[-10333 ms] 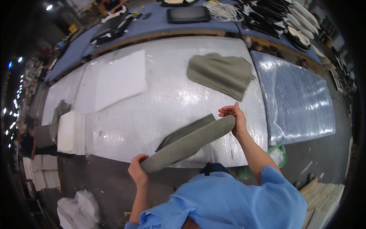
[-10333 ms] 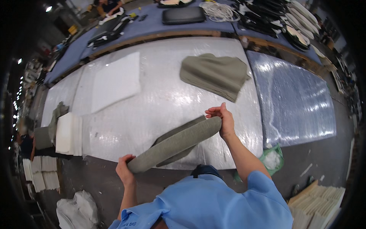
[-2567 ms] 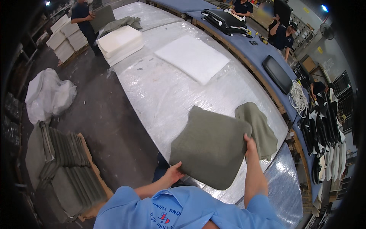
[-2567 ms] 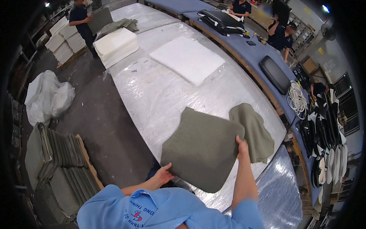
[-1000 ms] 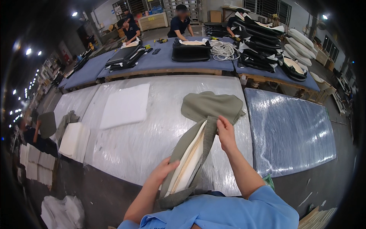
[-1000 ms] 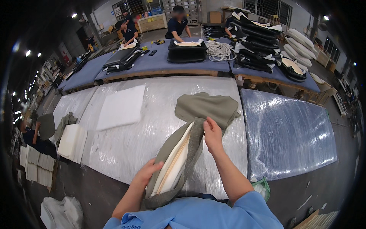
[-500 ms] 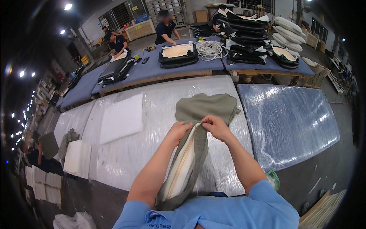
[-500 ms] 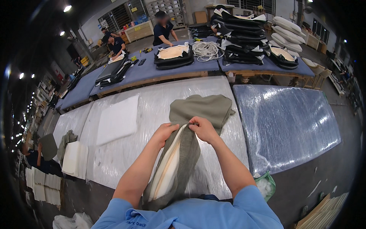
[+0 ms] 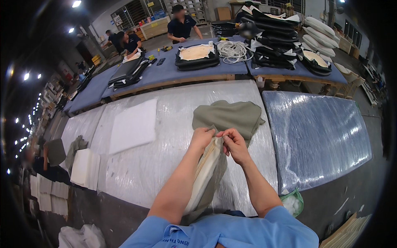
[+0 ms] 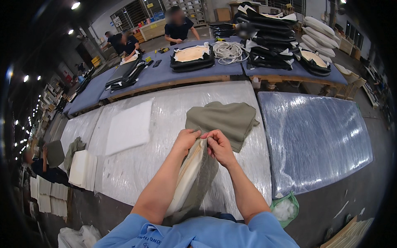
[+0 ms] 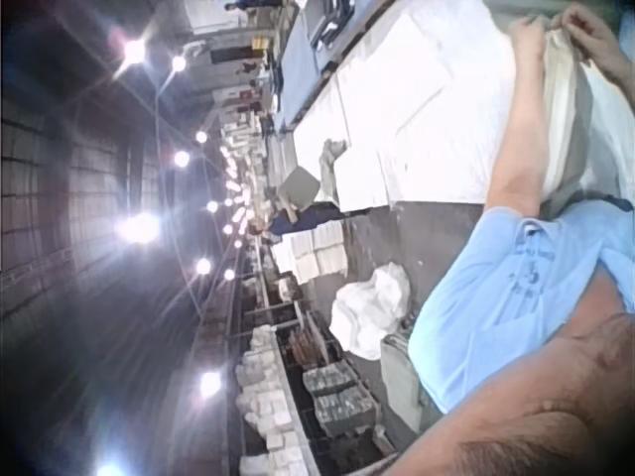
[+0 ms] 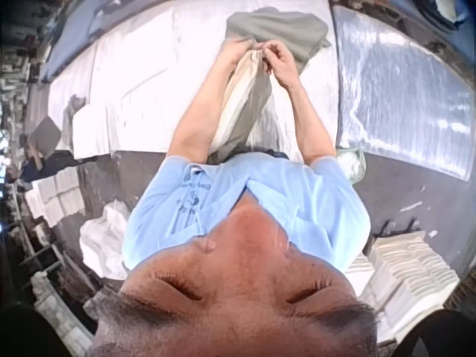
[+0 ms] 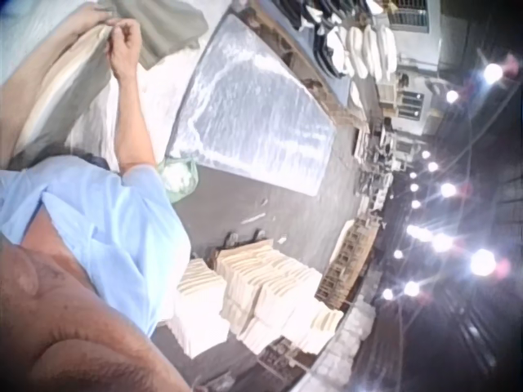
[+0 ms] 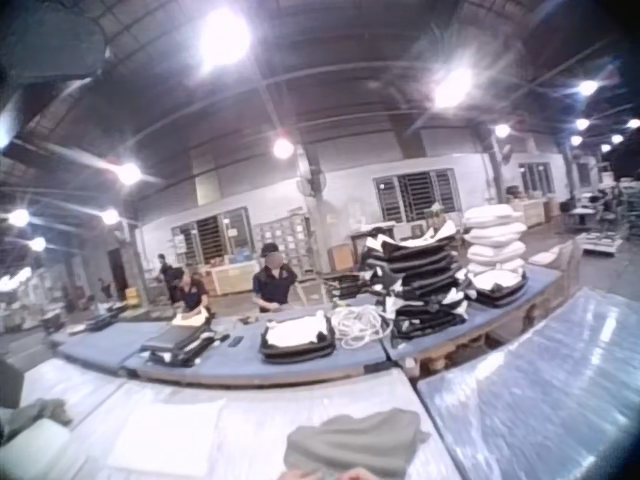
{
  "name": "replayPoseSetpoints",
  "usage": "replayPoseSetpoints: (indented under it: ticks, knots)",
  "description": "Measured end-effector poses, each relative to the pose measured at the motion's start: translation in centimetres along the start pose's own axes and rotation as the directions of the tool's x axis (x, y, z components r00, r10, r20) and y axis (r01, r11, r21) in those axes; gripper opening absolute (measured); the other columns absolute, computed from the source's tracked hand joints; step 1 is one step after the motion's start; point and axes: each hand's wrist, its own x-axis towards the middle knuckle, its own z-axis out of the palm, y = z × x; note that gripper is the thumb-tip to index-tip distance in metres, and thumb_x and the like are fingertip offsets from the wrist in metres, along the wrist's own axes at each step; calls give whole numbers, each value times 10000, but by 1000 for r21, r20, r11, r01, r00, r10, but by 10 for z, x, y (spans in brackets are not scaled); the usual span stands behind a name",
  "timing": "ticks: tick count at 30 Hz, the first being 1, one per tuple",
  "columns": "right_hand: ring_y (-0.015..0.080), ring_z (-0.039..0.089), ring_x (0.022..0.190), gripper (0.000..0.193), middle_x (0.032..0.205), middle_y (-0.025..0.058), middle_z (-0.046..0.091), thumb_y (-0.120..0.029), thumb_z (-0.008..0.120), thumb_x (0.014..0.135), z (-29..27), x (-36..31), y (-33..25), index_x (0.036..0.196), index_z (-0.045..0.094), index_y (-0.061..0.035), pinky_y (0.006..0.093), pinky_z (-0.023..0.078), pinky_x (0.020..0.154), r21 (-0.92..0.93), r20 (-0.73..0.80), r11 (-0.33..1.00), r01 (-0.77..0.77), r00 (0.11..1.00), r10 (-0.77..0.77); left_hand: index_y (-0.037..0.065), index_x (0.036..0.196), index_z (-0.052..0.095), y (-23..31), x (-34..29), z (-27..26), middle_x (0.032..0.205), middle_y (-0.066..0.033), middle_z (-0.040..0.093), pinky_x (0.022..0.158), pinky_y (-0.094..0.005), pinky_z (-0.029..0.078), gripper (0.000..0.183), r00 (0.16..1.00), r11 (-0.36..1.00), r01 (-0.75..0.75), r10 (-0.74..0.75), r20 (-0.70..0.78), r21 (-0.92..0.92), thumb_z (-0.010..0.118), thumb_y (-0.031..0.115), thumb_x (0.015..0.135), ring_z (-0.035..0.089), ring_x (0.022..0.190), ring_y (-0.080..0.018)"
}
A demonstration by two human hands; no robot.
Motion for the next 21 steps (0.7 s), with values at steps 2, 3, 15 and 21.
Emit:
replayPoseSetpoints:
  ticks: [2, 3, 15, 21]
  knots:
    - [74, 537, 570, 51, 1095, 80, 687, -144, 519, 1087, 6, 5, 2, 1105, 535, -98, 225, 416, 451, 33, -39, 999, -37, 999, 39, -48, 1077, 694, -4, 10, 4, 940, -115, 717, 727, -377, 525, 305, 1000, 1000, -6, 6, -16, -9, 666, 243, 990, 654, 823, -179]
    - [76, 532, 550, 52, 1058, 79, 690, -148, 515, 1089, 3, 7, 5, 1100, 533, -100, 226, 409, 439, 30, -77, 998, -57, 995, 59, -42, 1061, 699, -5, 14, 13, 915, -109, 710, 718, -377, 516, 300, 1000, 1000, -13, 12, -25, -19, 657, 248, 997, 640, 809, -173]
    - [87, 524, 503, 50, 932, 82, 682, -139, 478, 1100, 33, 18, 10, 1101, 514, -104, 223, 394, 398, -24, -199, 993, -113, 974, 106, -1, 876, 644, -37, 12, 31, 785, -142, 669, 697, -422, 490, 363, 934, 947, -210, 121, -337, -242, 574, 311, 1047, 633, 723, -269]
    - [56, 470, 522, 22, 804, 50, 622, -115, 511, 1084, 44, 15, 18, 1070, 514, -99, 197, 361, 424, -11, -278, 998, 56, 959, -56, 1, 895, 643, -20, -25, 42, 890, -240, 664, 761, -509, 485, 345, 784, 954, -295, 214, -583, -46, 579, 315, 1024, 645, 862, -438]
